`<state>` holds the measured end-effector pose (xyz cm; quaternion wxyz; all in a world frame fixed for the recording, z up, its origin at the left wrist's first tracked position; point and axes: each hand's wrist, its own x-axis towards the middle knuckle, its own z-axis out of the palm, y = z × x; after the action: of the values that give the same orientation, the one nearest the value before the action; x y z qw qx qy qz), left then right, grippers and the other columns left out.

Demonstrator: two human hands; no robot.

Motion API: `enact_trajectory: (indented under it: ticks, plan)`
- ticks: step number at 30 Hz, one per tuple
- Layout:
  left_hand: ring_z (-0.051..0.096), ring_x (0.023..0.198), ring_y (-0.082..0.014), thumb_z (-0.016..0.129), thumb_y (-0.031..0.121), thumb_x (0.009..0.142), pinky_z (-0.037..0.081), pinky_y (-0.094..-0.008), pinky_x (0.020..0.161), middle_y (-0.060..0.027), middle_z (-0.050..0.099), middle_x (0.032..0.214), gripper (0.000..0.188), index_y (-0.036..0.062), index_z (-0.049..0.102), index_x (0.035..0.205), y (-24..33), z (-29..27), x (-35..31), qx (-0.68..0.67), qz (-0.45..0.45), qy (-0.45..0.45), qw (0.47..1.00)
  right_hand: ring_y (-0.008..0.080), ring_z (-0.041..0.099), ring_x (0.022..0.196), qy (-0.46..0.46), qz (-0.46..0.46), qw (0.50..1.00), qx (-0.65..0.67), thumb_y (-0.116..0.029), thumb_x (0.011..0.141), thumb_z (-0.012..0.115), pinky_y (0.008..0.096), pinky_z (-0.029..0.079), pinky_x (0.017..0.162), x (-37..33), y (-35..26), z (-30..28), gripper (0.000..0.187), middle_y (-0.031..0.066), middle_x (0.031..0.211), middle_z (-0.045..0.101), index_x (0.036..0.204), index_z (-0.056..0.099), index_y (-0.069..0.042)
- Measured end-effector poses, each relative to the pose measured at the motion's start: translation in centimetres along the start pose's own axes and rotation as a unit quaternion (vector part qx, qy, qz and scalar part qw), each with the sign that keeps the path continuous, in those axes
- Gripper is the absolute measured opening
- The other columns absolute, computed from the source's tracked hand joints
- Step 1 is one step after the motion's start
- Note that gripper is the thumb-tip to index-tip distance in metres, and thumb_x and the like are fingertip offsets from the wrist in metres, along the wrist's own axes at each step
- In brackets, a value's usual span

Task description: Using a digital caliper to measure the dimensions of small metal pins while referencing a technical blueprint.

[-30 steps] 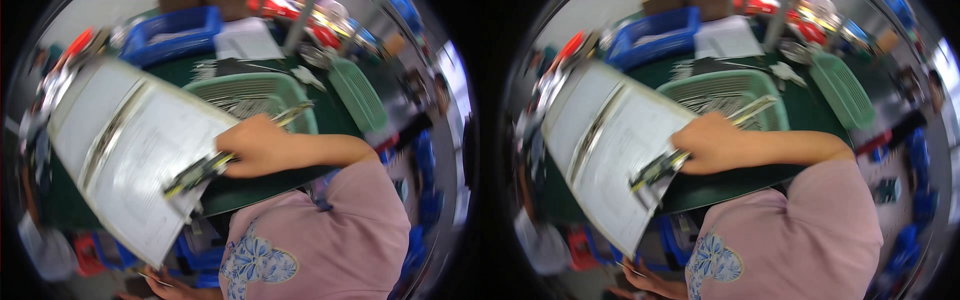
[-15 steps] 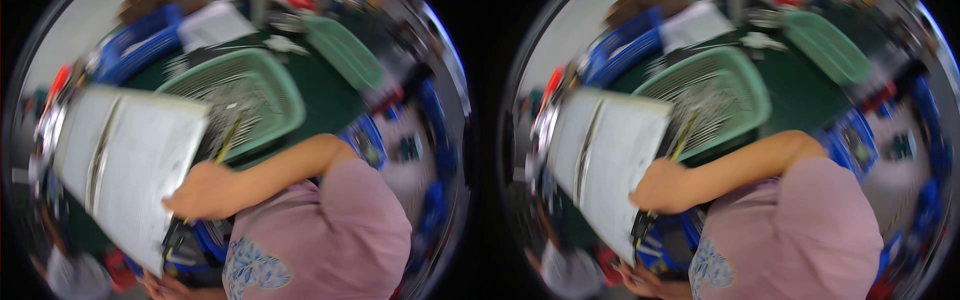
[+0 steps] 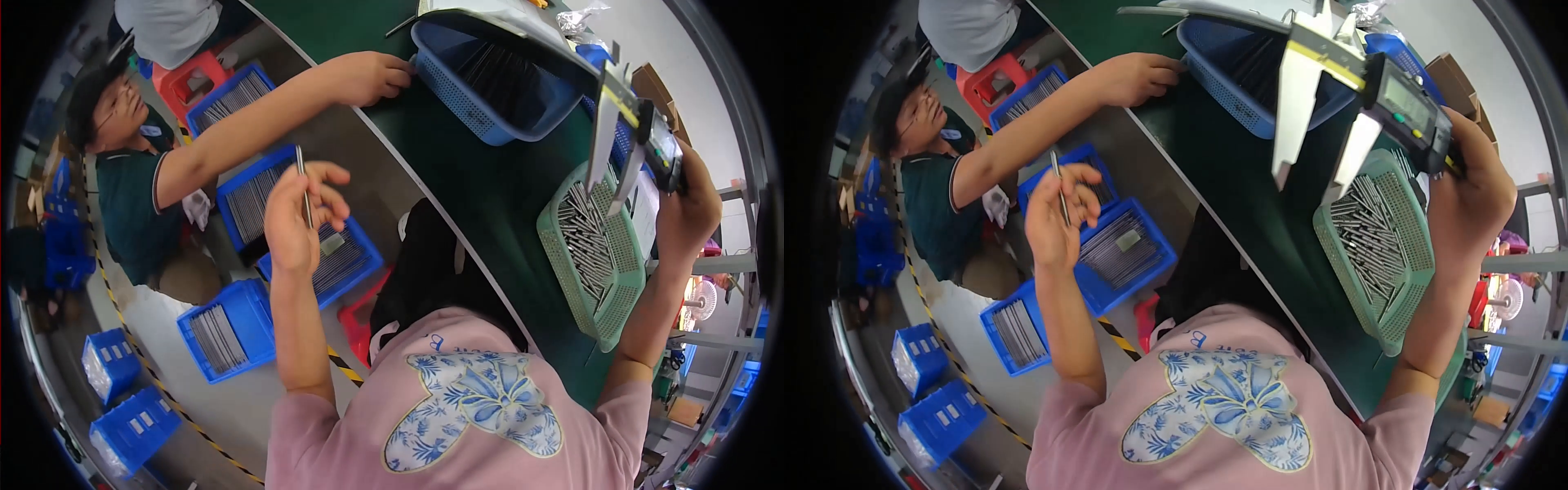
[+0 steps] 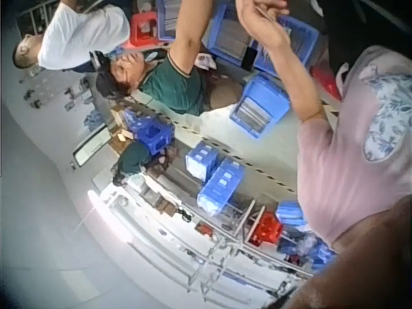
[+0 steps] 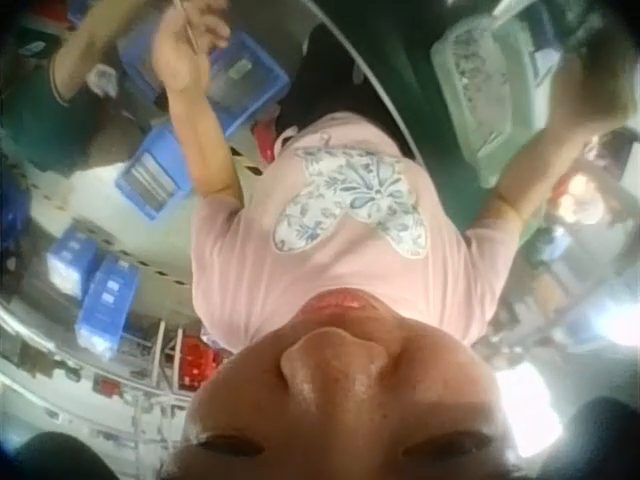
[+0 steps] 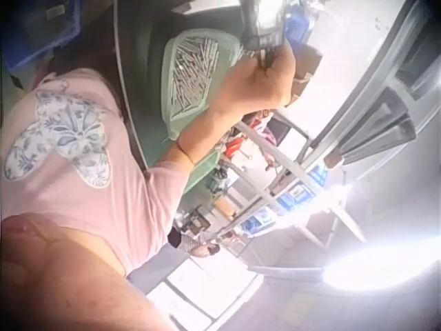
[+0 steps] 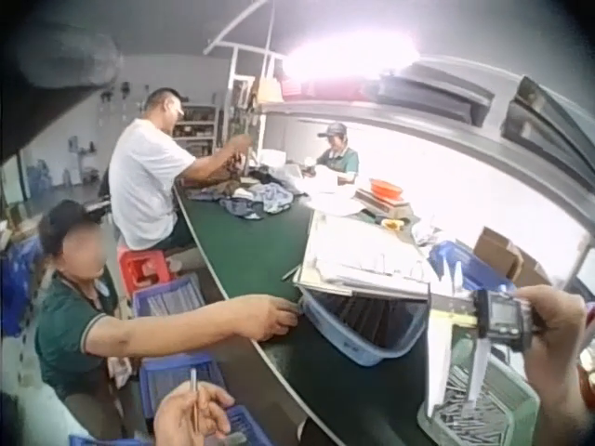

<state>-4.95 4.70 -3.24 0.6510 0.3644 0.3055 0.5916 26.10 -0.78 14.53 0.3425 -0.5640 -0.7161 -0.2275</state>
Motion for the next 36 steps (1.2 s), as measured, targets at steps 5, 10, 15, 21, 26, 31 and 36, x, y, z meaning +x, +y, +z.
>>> enact_trajectory:
  ticks: [5, 10, 15, 21, 26, 31, 36]
  plan:
    - [0.033, 0.042, -0.0059, 0.033, 0.018, 0.083, 0.025, -0.0182, 0.037, -0.0138, 0.051, 0.08, 0.019, 0.0046, 0.041, 0.073, -2.4, -0.9, -1.5, -0.047, -0.065, 0.001, 0.997, 0.0067, 0.055, 0.069, -0.013, 0.0, 1.0, -0.01, 0.013, 0.066, 0.052, 0.0183, 0.043, 0.064, 0.0, 0.2, -0.2, 0.028, 0.004, 0.074, 0.06, 0.09, 0.06, 0.003]
    - [0.028, 0.041, -0.0039, 0.035, 0.017, 0.082, 0.021, -0.0172, 0.037, -0.0119, 0.051, 0.079, 0.019, 0.0019, 0.044, 0.076, -2.5, -1.1, -1.1, -0.06, -0.096, -0.014, 0.993, 0.0071, 0.054, 0.065, -0.035, 0.046, 0.998, 0.018, 0.016, 0.058, 0.045, 0.018, 0.042, 0.061, -0.9, -0.1, 0.6, 0.038, 0.0056, 0.071, 0.059, 0.089, 0.061, 0.0]
    - [0.028, 0.041, -0.0033, 0.036, 0.018, 0.082, 0.019, -0.0159, 0.035, -0.0101, 0.05, 0.078, 0.022, -0.0011, 0.048, 0.079, -1.9, -1.1, -1.5, -0.019, -0.057, 0.032, 0.998, 0.0226, 0.06, 0.062, -0.157, 0.023, 0.987, -0.038, 0.007, 0.055, 0.056, 0.0311, 0.046, 0.056, -5.5, -1.4, 1.0, 0.034, 0.0087, 0.07, 0.062, 0.086, 0.062, -0.007]
    - [0.03, 0.041, -0.0032, 0.034, 0.017, 0.084, 0.021, -0.0152, 0.036, -0.0115, 0.047, 0.077, 0.025, -0.0022, 0.047, 0.076, 1.9, 1.7, -1.7, 0.018, 0.045, -0.007, 0.999, 0.0211, 0.056, 0.048, -0.181, 0.013, 0.983, 0.03, -0.011, 0.062, 0.069, 0.0302, 0.042, 0.043, -10.4, -1.4, 3.9, 0.026, 0.0066, 0.057, 0.057, 0.086, 0.061, -0.008]
    - [0.039, 0.048, -0.0078, 0.034, 0.017, 0.086, 0.031, -0.0189, 0.043, -0.0105, 0.046, 0.078, 0.025, -0.0018, 0.049, 0.08, 2.7, 9.1, -1.6, 0.047, 0.119, -0.056, 0.99, 0.0179, 0.052, 0.045, -0.219, 0.09, 0.969, 0.072, -0.01, 0.062, 0.069, 0.0266, 0.04, 0.042, -10.2, 1.1, 0.8, 0.024, 0.0078, 0.056, 0.056, 0.085, 0.062, -0.005]
    - [0.039, 0.074, -0.0147, 0.048, 0.009, 0.08, 0.034, -0.0254, 0.066, -0.0056, 0.038, 0.08, 0.018, 0.0013, 0.057, 0.093, -1.0, 16.0, 0.1, 0.3, 0.185, -0.249, 0.902, 0.0089, 0.043, 0.044, -0.212, 0.202, 0.954, 0.069, -0.004, 0.059, 0.065, 0.0202, 0.033, 0.042, -10.9, 6.4, -1.2, 0.024, 0.005, 0.057, 0.053, 0.082, 0.06, -0.001]
    - [0.044, 0.072, -0.0107, 0.046, 0.014, 0.086, 0.038, -0.0219, 0.065, -0.0057, 0.045, 0.087, 0.023, -0.0013, 0.056, 0.099, -3.3, 17.3, 0.4, 0.13, -0.008, -0.237, 0.963, 0.0023, 0.036, 0.05, -0.256, 0.276, 0.912, 0.162, -0.013, 0.057, 0.065, 0.0176, 0.027, 0.042, -10.3, 8.5, -2.1, 0.03, -0.0016, 0.063, 0.05, 0.081, 0.056, 0.002]
